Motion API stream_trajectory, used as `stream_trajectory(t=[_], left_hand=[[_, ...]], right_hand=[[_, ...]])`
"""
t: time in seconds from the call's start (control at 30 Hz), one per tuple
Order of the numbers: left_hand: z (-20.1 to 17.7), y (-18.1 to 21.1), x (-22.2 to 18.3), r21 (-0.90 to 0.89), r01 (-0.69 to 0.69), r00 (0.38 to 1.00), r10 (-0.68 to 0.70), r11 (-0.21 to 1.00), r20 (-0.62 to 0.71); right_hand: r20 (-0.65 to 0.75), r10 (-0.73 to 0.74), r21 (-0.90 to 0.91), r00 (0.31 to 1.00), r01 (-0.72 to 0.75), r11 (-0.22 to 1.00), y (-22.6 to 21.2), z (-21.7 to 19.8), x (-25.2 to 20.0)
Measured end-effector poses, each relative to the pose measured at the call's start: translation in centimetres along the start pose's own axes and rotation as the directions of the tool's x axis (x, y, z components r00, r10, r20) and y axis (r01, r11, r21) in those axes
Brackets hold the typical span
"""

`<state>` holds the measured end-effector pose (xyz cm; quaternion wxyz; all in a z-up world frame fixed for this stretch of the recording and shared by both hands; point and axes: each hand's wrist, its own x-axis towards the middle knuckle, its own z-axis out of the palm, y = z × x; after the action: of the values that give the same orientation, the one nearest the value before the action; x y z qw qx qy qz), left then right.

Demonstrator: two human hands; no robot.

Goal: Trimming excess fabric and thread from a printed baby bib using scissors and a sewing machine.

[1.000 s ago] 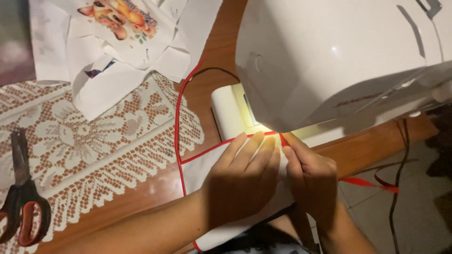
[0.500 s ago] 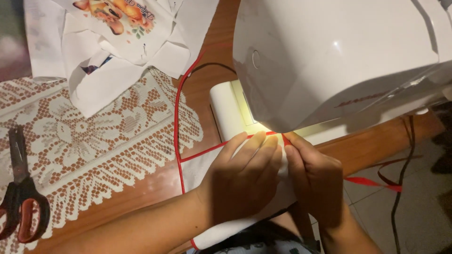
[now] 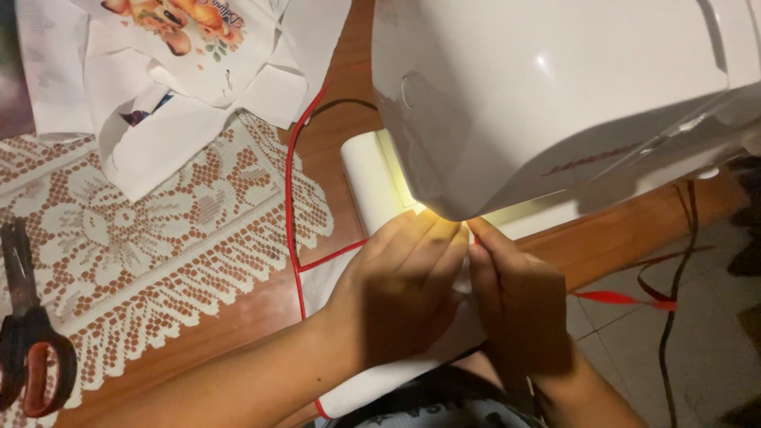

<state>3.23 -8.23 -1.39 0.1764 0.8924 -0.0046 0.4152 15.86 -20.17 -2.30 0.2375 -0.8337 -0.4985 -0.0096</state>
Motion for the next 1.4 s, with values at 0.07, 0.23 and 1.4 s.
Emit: stream_trajectory(t=[0.07, 0.23, 1.4], left_hand=[[0.1, -0.1, 0.0, -0.019, 0.024, 0.998, -0.023, 1.000, 0.054], [-0.4, 0.4, 0.3, -0.086, 0.095, 0.984, -0.080, 0.992, 0.162], [0.5, 0.3, -0.8, 0.414, -0.069, 0.983, -0.010, 0.908, 0.185]], right_hand=[[-0.074, -0.089, -0.005, 0.993, 0.089, 0.996, 1.3, 1.1, -0.5], [-0.223, -0.249, -0.094, 0.942, 0.234, 0.968, 2.6, 2.8, -1.0], [0.172, -0.162, -0.267, 0.972, 0.204, 0.942, 2.7, 2.8, -0.2]])
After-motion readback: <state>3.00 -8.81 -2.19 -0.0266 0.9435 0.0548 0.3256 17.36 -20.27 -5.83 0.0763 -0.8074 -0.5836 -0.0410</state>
